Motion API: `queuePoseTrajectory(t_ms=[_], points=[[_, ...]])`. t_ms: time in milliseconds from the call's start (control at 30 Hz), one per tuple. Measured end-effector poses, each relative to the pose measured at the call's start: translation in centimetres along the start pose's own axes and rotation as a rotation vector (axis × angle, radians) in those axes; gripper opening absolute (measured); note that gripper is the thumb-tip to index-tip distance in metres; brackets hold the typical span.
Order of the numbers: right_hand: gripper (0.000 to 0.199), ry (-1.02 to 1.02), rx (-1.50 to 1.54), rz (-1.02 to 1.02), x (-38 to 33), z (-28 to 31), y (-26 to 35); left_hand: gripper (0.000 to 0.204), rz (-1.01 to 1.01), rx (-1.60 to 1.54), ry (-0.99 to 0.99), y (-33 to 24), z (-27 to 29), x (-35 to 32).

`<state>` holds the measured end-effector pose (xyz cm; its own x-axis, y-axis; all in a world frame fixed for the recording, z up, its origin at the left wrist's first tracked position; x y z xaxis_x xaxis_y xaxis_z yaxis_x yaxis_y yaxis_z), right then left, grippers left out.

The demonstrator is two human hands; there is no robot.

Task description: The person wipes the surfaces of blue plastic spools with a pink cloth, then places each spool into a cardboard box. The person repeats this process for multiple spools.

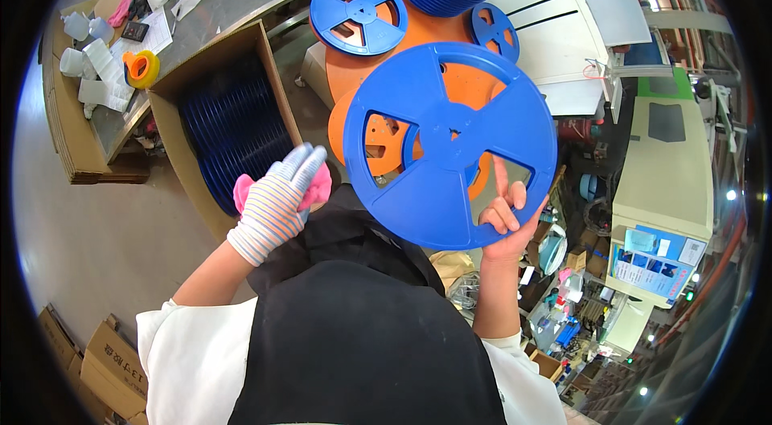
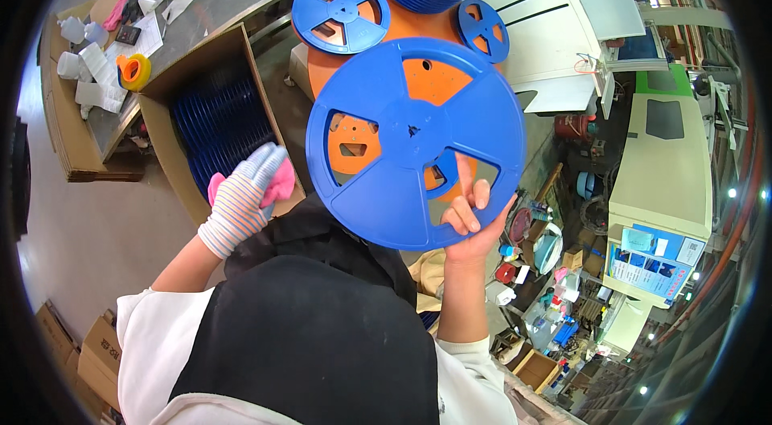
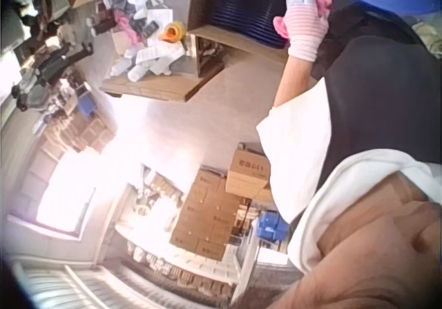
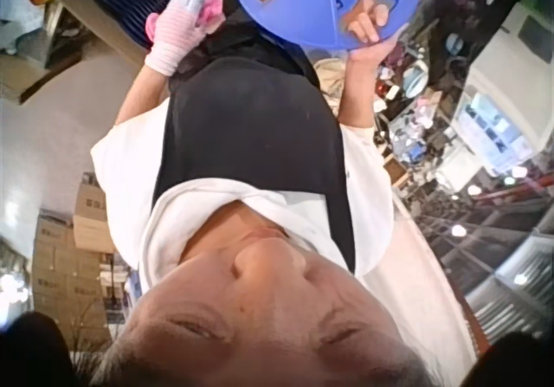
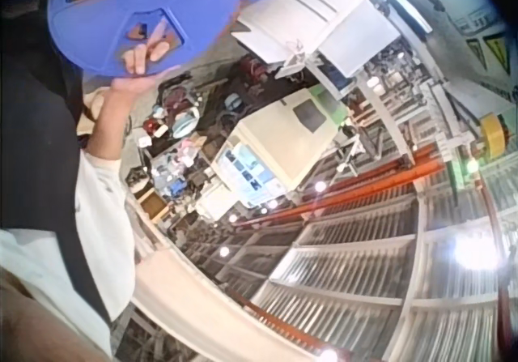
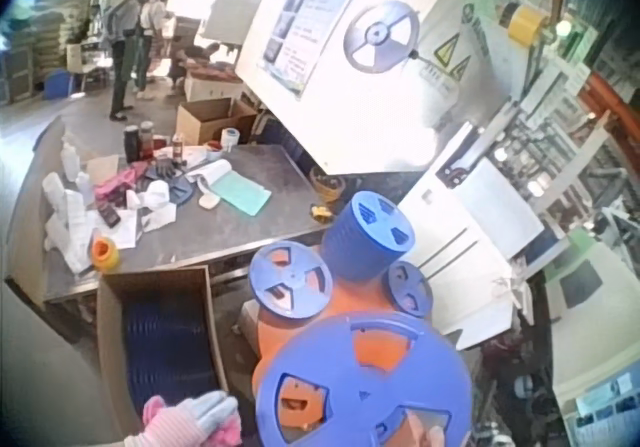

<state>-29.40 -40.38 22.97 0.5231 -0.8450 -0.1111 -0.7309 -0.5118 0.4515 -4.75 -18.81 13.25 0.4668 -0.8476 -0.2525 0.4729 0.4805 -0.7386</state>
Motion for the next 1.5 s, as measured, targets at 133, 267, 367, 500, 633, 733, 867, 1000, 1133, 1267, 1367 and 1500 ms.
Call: queuePoseTrajectory(t_ms=[133, 267, 367, 500, 633, 733, 867, 1000, 1133, 1267, 1367, 1500], points=[[0.050, 0.025, 0.064, -0.047, 1.1, -3.0, -2.2, 0.078, -0.166, 0.373, -0.220, -2.2, 0.0, 0.4], [0.055, 0.105, -0.048, -0.108, 1.3, -6.7, -4.9, 0.056, -0.220, 0.268, -0.277, -2.8, -0.3, 1.2], [0.069, 0.300, -0.222, -0.141, 0.5, -9.0, -4.9, 0.042, -0.173, -0.409, -0.097, -1.9, -0.1, 1.1], [0.061, 0.414, -1.240, 0.429, 1.3, -8.3, -1.1, 0.026, 0.055, -1.141, 0.496, -1.0, -2.3, 0.0], [0.058, 0.125, -1.459, 0.668, 0.5, -5.5, 1.2, 0.030, 0.173, -1.447, 0.774, -0.9, -2.8, -0.8], [0.056, 0.015, -1.167, 0.419, 0.1, -3.2, 0.2, 0.030, 0.225, -1.553, 0.866, -1.0, -2.8, -0.8], [0.054, -0.046, -0.944, 0.384, -0.3, -2.1, -0.6, 0.033, 0.266, -1.612, 0.927, -1.1, -2.7, -0.9], [0.051, -0.118, -0.844, 0.362, -0.3, -0.4, -0.8, 0.037, 0.279, -1.553, 0.933, -0.7, -2.8, -1.3], [0.051, -0.204, -0.786, 0.299, -0.2, 1.5, -1.1, 0.035, 0.256, -1.536, 0.976, -0.5, -2.8, -1.5], [0.053, -0.177, -0.764, 0.219, 0.5, 2.4, -2.2, 0.035, 0.260, -1.561, 0.927, -0.4, -2.2, -1.8], [0.058, -0.071, -0.810, 0.122, 1.3, 2.9, -3.8, 0.039, 0.292, -1.546, 0.762, 0.7, -0.6, -2.7], [0.064, 0.028, -1.317, 0.062, 1.2, 5.0, -4.8, 0.034, 0.376, -1.362, 0.352, 5.9, 2.5, -5.4]])
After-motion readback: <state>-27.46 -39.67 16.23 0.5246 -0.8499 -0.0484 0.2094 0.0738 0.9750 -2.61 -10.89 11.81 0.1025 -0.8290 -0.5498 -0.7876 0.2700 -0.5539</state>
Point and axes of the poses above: each hand's wrist, its own x-axis towards the middle knuckle, its own z-axis out of the back of the hand, y = z × x, the point moved 6 cm from there along x, towards the middle knuckle, and after that the axes turned 15 degrees about z, right-handed, at the moved point
